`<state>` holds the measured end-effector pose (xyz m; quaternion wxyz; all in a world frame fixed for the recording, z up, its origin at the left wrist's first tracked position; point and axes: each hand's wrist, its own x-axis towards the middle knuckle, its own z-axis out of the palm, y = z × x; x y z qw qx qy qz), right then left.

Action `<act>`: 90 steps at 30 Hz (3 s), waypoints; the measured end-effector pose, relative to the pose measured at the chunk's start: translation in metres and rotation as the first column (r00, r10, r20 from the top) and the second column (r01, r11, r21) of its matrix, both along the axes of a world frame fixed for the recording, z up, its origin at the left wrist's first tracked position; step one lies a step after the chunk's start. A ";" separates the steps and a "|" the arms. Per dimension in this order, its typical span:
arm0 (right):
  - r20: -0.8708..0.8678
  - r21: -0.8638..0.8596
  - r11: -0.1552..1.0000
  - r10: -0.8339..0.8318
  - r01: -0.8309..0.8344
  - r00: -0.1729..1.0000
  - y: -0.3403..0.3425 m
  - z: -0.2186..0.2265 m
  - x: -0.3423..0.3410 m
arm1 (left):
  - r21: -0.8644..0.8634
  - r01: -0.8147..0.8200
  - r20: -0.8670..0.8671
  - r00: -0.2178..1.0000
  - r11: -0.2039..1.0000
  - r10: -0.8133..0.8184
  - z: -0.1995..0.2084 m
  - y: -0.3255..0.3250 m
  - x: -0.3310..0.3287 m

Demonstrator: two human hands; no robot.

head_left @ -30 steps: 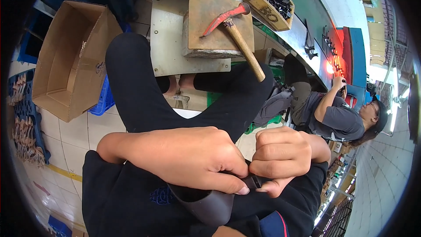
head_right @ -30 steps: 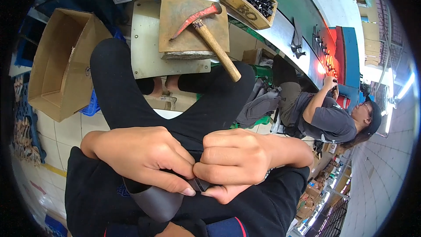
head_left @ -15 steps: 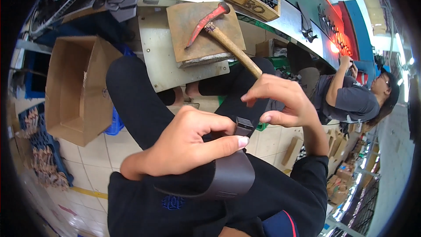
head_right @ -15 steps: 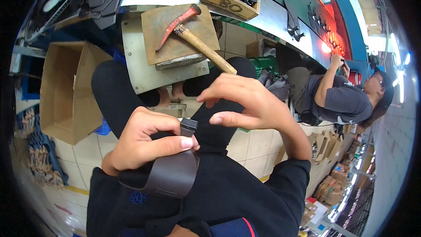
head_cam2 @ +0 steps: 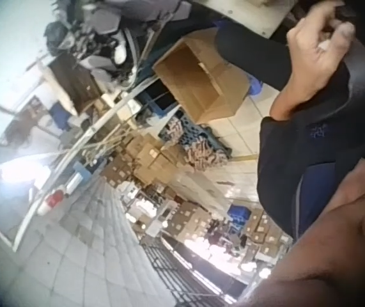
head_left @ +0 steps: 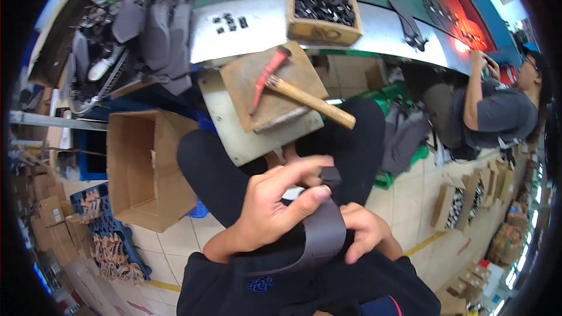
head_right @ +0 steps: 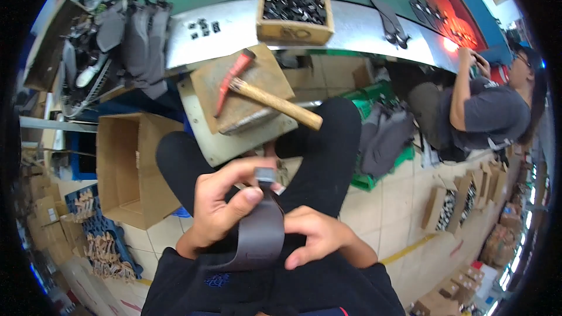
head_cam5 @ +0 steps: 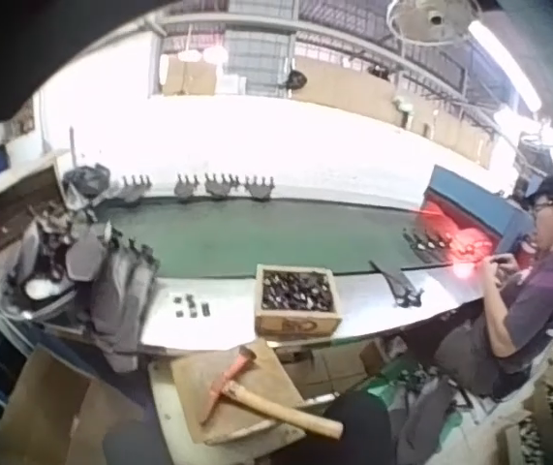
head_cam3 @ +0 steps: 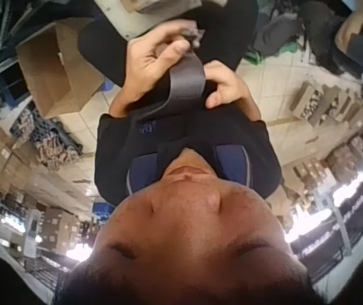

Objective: Manually attaching small heel components to shoe soles using a hammer and pins in an assembly line.

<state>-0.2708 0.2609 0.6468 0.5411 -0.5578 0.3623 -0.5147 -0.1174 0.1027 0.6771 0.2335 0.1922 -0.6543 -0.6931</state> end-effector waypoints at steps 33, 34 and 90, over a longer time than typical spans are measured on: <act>-0.618 -0.497 -0.089 -0.662 0.863 -0.424 -0.056 -0.092 -0.443 | -0.960 0.278 0.132 0.303 0.045 0.944 -0.047 -0.482 0.039; -0.670 -0.419 -0.030 -0.664 0.907 -0.332 -0.055 -0.102 -0.457 | -0.966 0.257 0.103 0.347 0.011 0.932 -0.065 -0.477 0.034; 0.161 0.336 0.469 -0.883 0.817 0.441 0.032 -0.043 -0.079 | -0.917 -0.133 -0.033 0.965 0.377 0.261 -0.087 -0.234 -0.304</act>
